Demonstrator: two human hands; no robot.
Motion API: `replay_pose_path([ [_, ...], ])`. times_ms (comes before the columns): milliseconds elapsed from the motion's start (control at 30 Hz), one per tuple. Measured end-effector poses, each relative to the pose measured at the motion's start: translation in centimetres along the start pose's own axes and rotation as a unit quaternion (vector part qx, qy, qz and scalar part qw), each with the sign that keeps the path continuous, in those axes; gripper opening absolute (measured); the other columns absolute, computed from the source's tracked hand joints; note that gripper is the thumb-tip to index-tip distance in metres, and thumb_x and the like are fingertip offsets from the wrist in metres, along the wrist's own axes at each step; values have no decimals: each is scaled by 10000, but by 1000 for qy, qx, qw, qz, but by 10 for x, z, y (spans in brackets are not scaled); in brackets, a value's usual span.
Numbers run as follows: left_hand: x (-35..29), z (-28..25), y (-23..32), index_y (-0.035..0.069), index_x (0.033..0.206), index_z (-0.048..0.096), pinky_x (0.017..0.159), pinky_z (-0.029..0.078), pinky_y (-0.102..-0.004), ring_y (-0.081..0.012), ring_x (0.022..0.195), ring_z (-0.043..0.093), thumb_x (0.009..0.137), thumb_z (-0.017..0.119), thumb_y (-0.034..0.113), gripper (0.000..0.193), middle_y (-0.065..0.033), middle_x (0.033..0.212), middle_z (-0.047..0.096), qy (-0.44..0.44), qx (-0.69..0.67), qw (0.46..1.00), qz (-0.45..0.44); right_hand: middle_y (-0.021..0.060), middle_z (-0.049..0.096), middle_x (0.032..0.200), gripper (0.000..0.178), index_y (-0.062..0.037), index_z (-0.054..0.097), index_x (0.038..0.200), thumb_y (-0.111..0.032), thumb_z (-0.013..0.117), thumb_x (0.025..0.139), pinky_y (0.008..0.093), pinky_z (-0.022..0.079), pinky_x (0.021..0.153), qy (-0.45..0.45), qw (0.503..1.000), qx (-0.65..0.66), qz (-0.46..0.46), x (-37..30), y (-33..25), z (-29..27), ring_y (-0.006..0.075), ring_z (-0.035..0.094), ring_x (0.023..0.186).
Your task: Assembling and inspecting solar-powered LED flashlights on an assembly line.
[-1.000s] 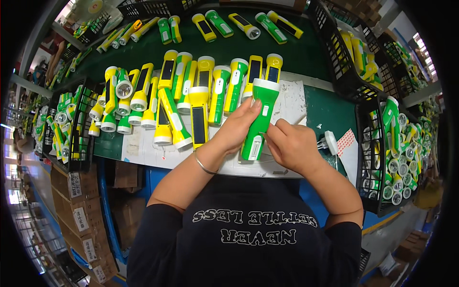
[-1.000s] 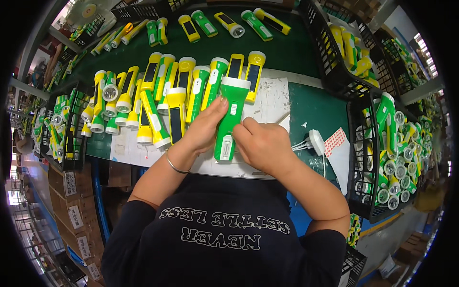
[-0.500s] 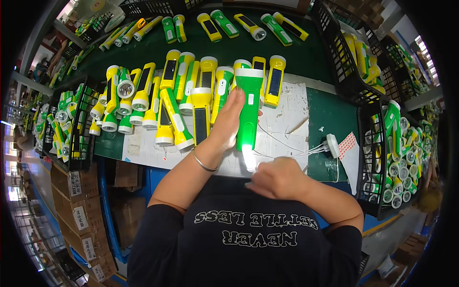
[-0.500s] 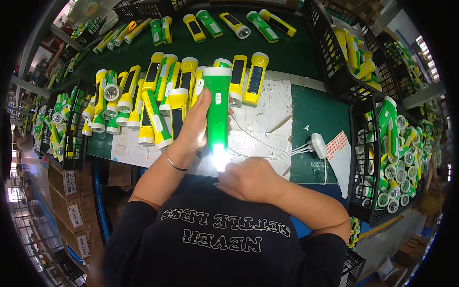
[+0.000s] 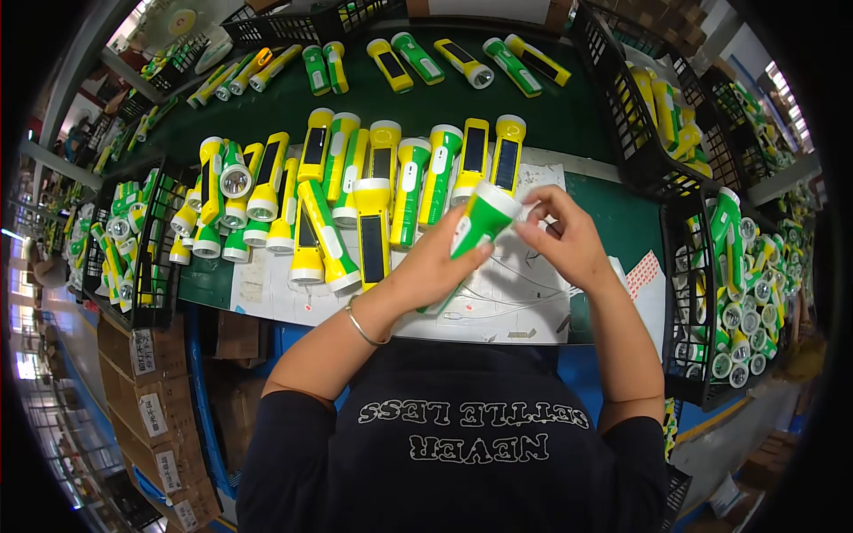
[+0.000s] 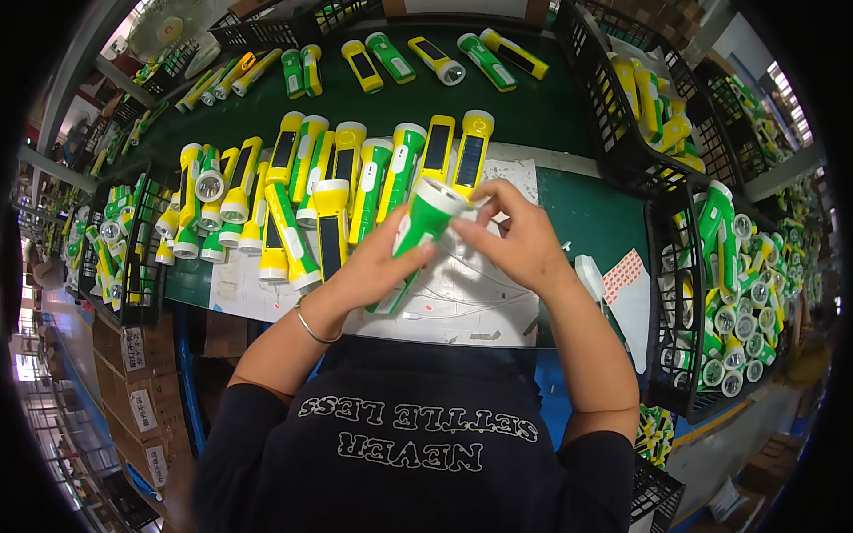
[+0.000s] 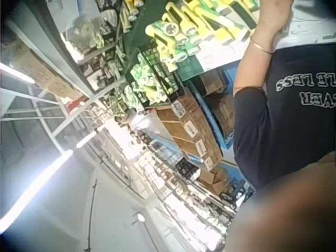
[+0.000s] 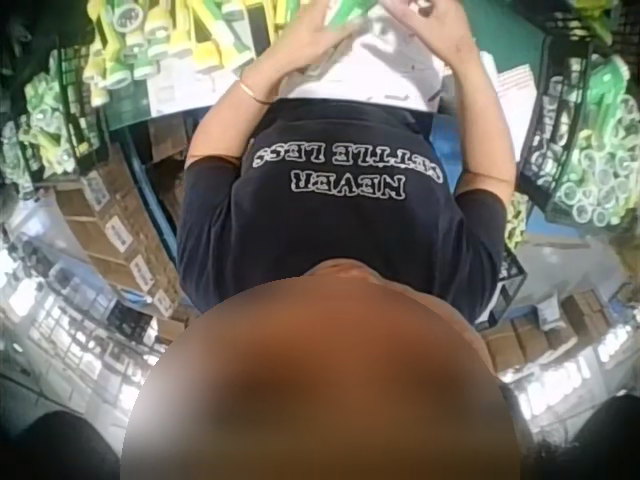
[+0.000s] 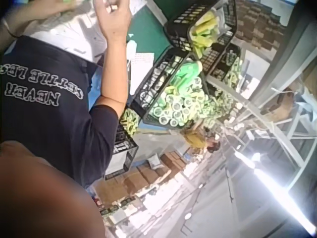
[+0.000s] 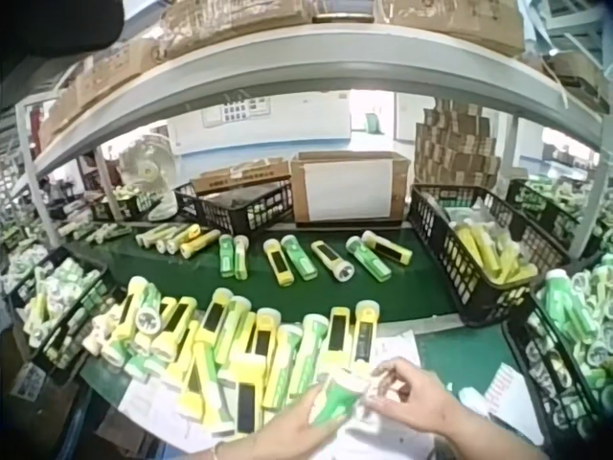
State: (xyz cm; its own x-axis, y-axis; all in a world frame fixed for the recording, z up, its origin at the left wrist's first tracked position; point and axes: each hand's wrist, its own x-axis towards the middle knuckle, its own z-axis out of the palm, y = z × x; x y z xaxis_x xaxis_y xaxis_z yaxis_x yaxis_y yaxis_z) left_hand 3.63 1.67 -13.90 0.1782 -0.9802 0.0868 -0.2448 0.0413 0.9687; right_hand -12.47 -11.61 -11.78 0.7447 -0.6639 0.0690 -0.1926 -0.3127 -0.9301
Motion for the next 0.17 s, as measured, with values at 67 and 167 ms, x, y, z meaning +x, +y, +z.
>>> replay_pose_path([
  [67,-5,-2,-4,39,1249,401,787,464,-344,-251,901,582,836,591,241,498,-165,1091,537,17,142,985,95,11,537,684,487,-111,533,1095,-281,741,690,212,365,507,-97,993,-60,2,2,-19,-4,62,442,552],
  [167,-9,-23,24,142,1312,358,960,371,-367,-294,1121,479,796,638,251,596,-186,1194,482,-126,321,938,-37,21,593,879,653,-153,383,1279,-175,721,721,138,403,631,-180,983,14,1,1,3,-19,31,541,737],
])
